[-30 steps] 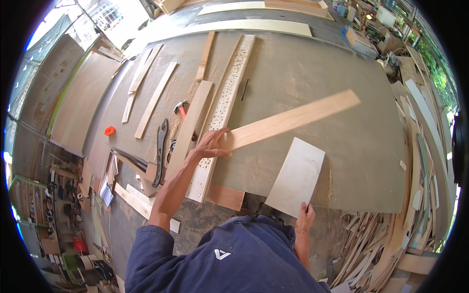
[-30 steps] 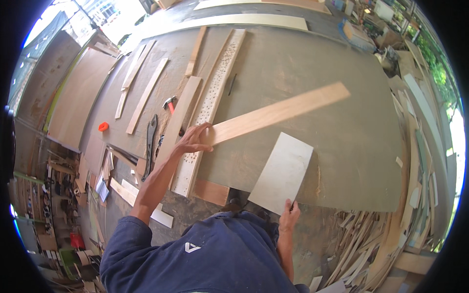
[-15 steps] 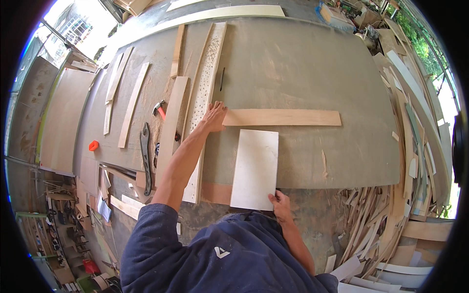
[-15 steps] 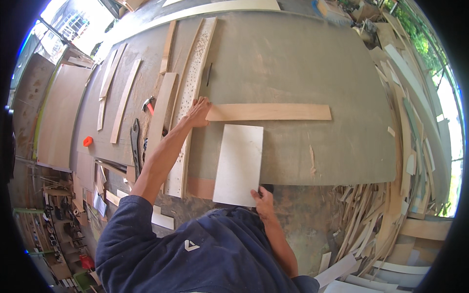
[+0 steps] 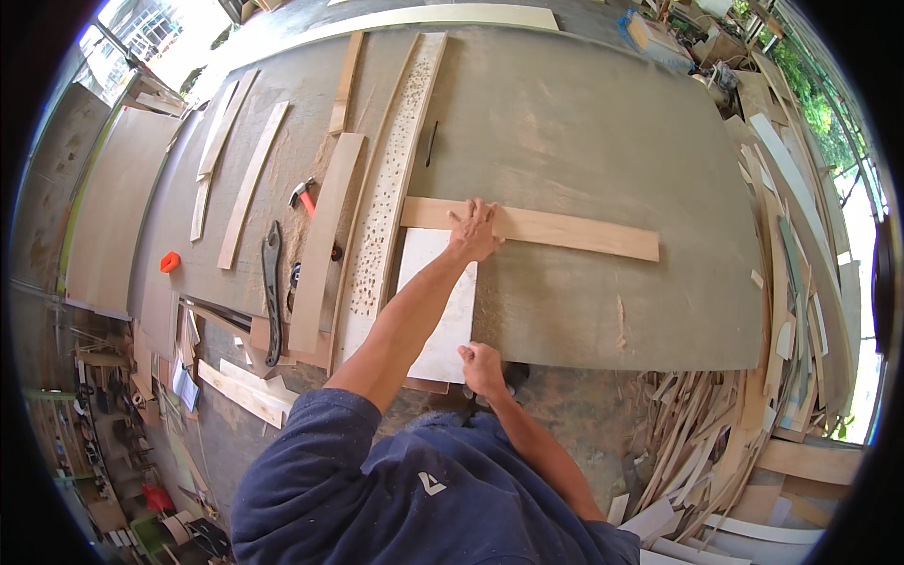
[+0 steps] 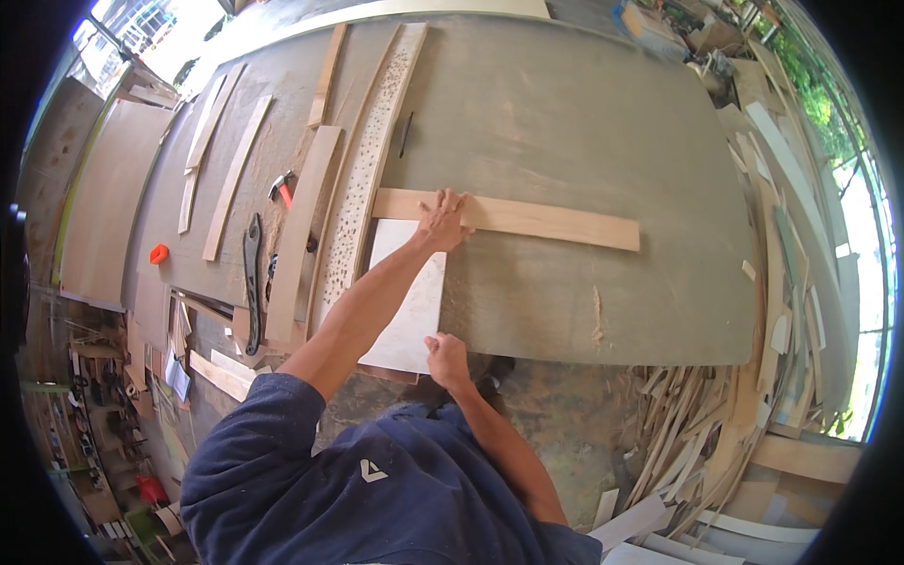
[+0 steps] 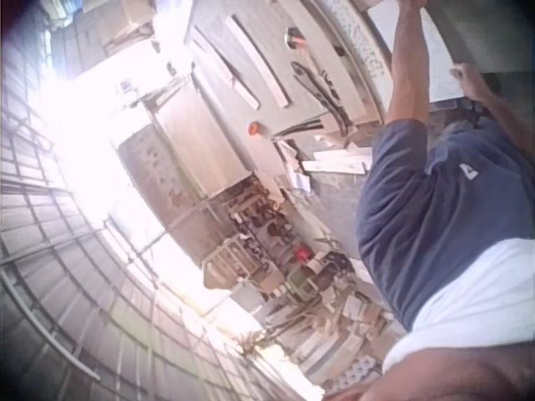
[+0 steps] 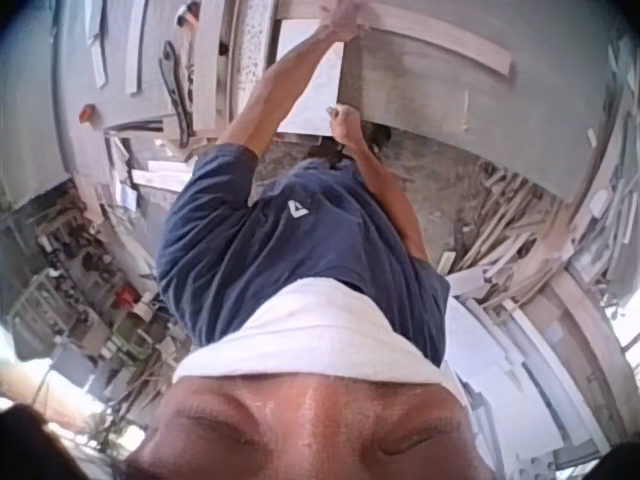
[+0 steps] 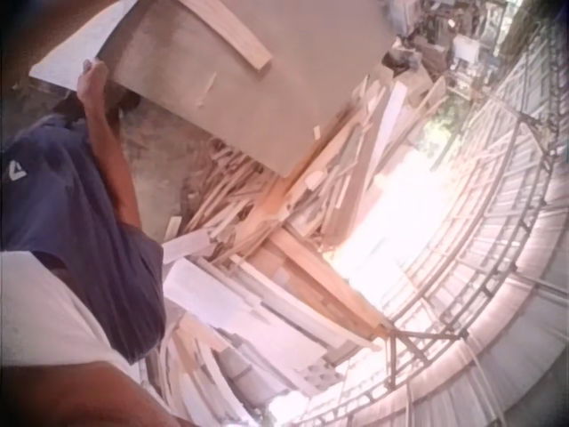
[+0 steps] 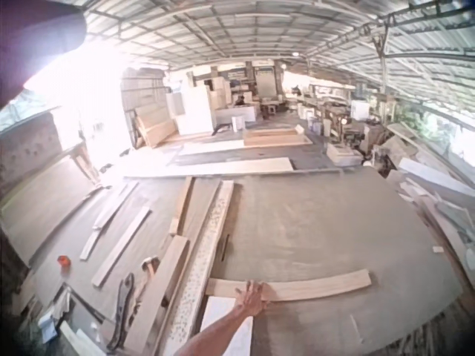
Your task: The person uses a hammer to tap a long perforated wooden strip on a workbench. They then pick up a white rectangular board and various wooden pieces, arranging them on the table to form a layout.
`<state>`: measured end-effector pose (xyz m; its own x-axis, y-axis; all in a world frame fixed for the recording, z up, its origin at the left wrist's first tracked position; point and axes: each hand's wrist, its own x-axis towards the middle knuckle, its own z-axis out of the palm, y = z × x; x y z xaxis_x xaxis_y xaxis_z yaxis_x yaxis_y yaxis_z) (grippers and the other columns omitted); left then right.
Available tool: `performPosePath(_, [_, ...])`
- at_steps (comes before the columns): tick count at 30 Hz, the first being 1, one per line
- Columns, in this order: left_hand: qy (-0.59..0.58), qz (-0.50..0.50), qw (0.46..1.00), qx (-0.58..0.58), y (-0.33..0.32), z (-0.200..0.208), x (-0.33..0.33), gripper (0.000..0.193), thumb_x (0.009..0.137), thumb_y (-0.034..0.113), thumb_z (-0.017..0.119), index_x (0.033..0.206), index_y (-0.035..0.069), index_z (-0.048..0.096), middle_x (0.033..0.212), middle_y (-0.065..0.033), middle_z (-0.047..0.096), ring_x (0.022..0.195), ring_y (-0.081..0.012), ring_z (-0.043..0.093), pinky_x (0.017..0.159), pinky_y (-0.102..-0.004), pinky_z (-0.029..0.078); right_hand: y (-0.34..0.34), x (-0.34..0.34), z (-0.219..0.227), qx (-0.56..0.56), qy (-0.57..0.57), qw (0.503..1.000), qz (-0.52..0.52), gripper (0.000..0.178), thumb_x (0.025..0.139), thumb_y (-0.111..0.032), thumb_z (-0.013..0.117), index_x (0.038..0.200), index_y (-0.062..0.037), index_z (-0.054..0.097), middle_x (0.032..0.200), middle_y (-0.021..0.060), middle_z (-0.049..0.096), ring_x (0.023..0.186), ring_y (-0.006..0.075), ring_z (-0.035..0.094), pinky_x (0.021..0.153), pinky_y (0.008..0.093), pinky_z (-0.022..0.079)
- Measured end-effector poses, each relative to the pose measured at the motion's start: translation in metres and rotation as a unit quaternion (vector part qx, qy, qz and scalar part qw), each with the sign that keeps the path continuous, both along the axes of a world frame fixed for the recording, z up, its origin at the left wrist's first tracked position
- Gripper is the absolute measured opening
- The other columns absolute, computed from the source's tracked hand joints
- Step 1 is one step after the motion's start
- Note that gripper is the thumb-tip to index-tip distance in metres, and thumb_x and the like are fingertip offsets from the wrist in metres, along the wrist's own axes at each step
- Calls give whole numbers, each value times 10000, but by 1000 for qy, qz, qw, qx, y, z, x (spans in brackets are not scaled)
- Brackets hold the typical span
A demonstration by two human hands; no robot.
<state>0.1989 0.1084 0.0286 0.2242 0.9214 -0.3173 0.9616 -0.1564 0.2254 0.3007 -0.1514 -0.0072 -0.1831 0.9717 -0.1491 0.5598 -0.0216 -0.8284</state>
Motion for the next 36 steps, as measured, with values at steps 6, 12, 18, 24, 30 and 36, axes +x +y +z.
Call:
performPosePath(6, [34,-13,998,54,5,-25,-12,858,973,461,652,1628,99,231,1591,-179,250,1504,-423,230,1101,-787,311,13,-33,24,-23,-68,997,21,290,1002,-223,623,898,46,647,919,272,656,897,478,645,796,550,510])
performPosePath(12, [28,-10,999,40,5,-24,-11,848,998,469,609,1644,118,187,1643,-178,202,1539,-430,179,1121,-787,284,23,-21,52,45,-137,980,136,871,891,-383,740,1547,12,327,1497,318,352,1252,458,534,1020,545,458])
performPosePath(18, [64,19,997,-30,0,26,-3,1023,911,637,658,1646,119,170,1657,-163,215,1552,-418,188,1125,-775,284,4,-28,54,68,-218,951,210,1229,671,-547,867,1614,-17,283,1642,406,53,1427,479,321,1197,529,297])
performPosePath(24, [-16,37,999,31,14,9,-16,1027,812,665,759,1479,1,348,1463,-143,417,1426,-404,376,970,-766,400,10,-33,37,100,-151,964,193,1169,612,-469,883,1568,-7,395,1631,426,61,1421,522,310,1193,542,292])
performPosePath(30, [-3,10,997,81,20,-8,-21,967,821,641,762,1428,-11,387,1440,-168,425,1376,-401,418,887,-756,480,17,-35,34,94,-140,968,185,1152,577,-433,888,1548,-10,436,1635,423,66,1410,520,317,1194,540,292])
performPosePath(36, [49,-92,987,121,28,-13,-25,905,878,683,657,1473,44,418,1427,-200,409,1321,-441,426,815,-792,540,23,-38,34,91,-142,969,180,1145,561,-445,891,1536,-21,466,1635,430,55,1403,514,316,1186,549,291])
